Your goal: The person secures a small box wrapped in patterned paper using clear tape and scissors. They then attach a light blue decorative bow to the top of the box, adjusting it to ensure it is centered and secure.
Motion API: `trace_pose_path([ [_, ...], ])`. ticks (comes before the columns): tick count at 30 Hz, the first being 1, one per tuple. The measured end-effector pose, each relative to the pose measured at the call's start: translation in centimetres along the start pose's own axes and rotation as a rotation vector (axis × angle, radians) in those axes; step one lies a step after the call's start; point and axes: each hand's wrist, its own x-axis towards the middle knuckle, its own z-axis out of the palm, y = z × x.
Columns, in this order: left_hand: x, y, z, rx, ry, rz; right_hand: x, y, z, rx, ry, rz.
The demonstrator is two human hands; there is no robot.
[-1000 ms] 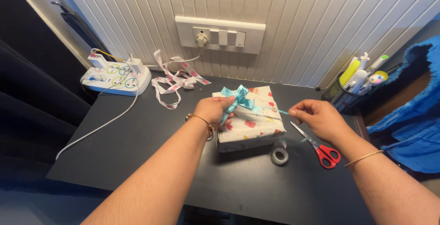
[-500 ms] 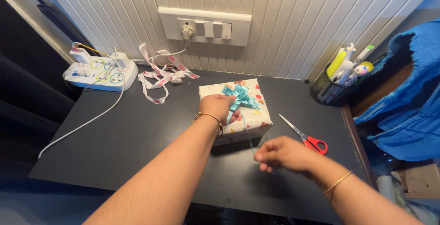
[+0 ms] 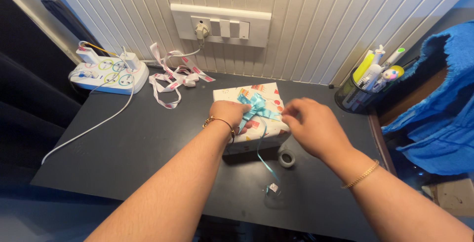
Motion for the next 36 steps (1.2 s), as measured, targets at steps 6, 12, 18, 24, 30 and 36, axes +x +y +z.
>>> trace_pose_path([
  [6, -0.5, 0.1, 0.1, 0.091, -0.010, 0.056, 1.0, -2.1, 3.1, -0.089, 0.148, -0.457],
  [12, -1.5, 0.5, 0.0, 0.206, 0.090, 0.133, 0.2, -2.0, 4.5, -0.175, 0.059, -0.357],
  [18, -2.1, 0.7, -0.2, 0.306, 0.112, 0.168, -0.1, -1.9, 4.6, -0.116, 0.077, -0.374],
  [24, -2.2, 0.4, -0.3, 0.394, 0.141, 0.235, 0.1, -1.8, 5.1, -0.137, 0.080, -0.314],
  [30, -1.1, -0.4, -0.4, 0.628, 0.289, 0.427, 0.4, -1.6, 5.6, -0.149, 0.107, -0.352],
  [36, -2.2, -1.6, -0.7, 0.733, 0.389, 0.685, 0.3, -1.7, 5.8, -0.173, 0.105, -0.349],
])
